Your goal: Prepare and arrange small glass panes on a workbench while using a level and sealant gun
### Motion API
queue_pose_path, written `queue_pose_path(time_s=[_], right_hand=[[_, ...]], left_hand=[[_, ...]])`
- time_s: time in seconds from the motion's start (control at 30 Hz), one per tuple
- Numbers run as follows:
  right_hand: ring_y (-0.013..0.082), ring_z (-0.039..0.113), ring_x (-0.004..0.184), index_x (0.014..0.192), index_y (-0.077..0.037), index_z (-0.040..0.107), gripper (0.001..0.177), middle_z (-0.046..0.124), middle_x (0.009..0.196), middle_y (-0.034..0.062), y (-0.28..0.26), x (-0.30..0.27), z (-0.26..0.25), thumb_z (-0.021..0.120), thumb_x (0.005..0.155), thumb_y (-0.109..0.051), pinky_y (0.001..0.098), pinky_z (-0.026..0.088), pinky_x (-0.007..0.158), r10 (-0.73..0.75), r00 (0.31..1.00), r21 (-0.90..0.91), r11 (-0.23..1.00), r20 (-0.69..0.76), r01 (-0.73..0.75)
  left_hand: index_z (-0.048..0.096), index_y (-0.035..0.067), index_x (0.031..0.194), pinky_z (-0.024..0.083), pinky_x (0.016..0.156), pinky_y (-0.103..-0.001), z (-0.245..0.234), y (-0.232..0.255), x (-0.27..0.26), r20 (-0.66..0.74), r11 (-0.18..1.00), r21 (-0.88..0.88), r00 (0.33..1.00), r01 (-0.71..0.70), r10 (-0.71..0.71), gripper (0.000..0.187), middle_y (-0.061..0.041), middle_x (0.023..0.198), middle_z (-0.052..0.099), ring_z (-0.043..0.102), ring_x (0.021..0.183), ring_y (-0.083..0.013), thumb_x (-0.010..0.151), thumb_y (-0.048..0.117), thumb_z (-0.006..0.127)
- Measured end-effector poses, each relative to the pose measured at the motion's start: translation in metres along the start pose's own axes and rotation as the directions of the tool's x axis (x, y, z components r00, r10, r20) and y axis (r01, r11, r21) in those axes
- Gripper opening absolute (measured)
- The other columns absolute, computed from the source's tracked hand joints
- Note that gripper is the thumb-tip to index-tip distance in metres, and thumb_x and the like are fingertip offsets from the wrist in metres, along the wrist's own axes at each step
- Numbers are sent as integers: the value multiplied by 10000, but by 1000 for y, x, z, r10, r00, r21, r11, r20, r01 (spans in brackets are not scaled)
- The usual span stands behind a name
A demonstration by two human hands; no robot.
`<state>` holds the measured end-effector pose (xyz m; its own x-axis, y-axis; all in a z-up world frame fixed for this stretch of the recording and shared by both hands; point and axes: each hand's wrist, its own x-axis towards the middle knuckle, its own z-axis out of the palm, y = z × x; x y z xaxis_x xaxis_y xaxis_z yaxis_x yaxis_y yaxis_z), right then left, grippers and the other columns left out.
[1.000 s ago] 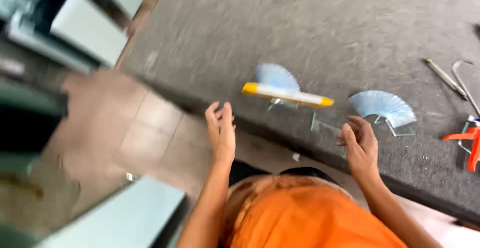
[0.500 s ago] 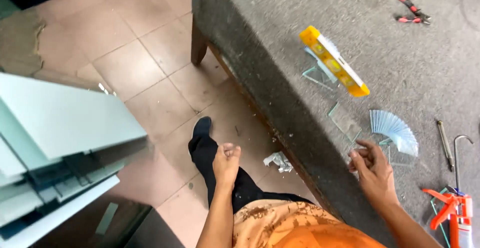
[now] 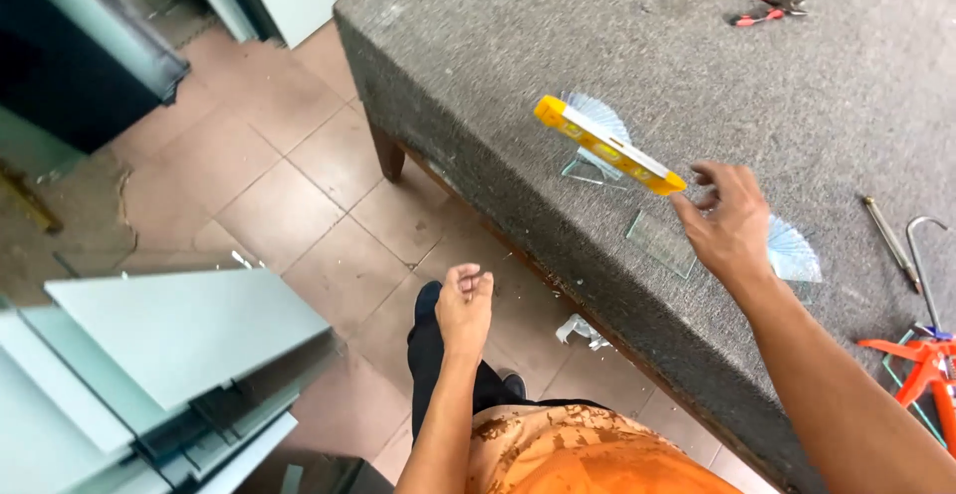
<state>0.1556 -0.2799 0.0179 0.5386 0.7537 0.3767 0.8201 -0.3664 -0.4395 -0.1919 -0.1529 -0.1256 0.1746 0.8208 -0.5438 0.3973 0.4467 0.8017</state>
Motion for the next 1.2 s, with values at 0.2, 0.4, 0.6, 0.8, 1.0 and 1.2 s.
queue_pose_path(time_s=[0.2,0.4,0.6,0.8,1.0,1.2], right_hand=[[391,711,1121,1368,-154,809,573,695,1228,121,-9,32,22,984,870,-378,550,614,995,41,997,-173,984,63,-30],[378,641,1249,1393,-141,813,466,707,1276,166,-44,48,31,910,971,-313,537,596,1038,177,967,-160,976,185,-148],[405,650,1255,1305,-173,805,409,705,1287,127,-38,55,51,906,939,-325,530,583,1054,125,980,-96,989,155,-111],[327,703,1166,1155,-130,858,157,758,1153,102,-32,45,49,851,1060,-255,432,612,974,197,980,37,979,40,-198],[382,765,981,1251,56,715,147,750,1101,215,22,32,55,721,1216,-87,515,643,889,523,849,45,852,-70,-522],[481,780,953,1164,-17,809,230,789,993,224,114,19,85,879,1047,-202,591,616,835,461,883,-125,875,-87,-468]], left_hand=[[783,100,1263,644,825,-403,21,119,26,146,983,-163,984,-82,106,300,-132,1073,819,758,972,-242,999,242,785],[819,166,1166,636,764,-381,43,153,62,272,993,-10,955,-117,115,262,-40,930,833,774,847,-183,935,290,823],[817,215,1150,650,791,-366,59,168,73,318,988,97,945,-118,81,264,-12,963,857,802,892,-188,909,321,816],[808,194,1177,652,823,-395,76,176,74,266,981,147,961,-125,82,286,-41,1005,870,824,945,-228,919,318,811],[780,177,1201,628,787,-401,105,188,97,247,986,90,962,-141,115,342,-41,979,847,798,897,-207,947,404,811],[687,-28,1324,613,528,-234,129,235,86,299,999,-48,954,15,0,546,-173,1007,773,752,798,-178,956,338,858]])
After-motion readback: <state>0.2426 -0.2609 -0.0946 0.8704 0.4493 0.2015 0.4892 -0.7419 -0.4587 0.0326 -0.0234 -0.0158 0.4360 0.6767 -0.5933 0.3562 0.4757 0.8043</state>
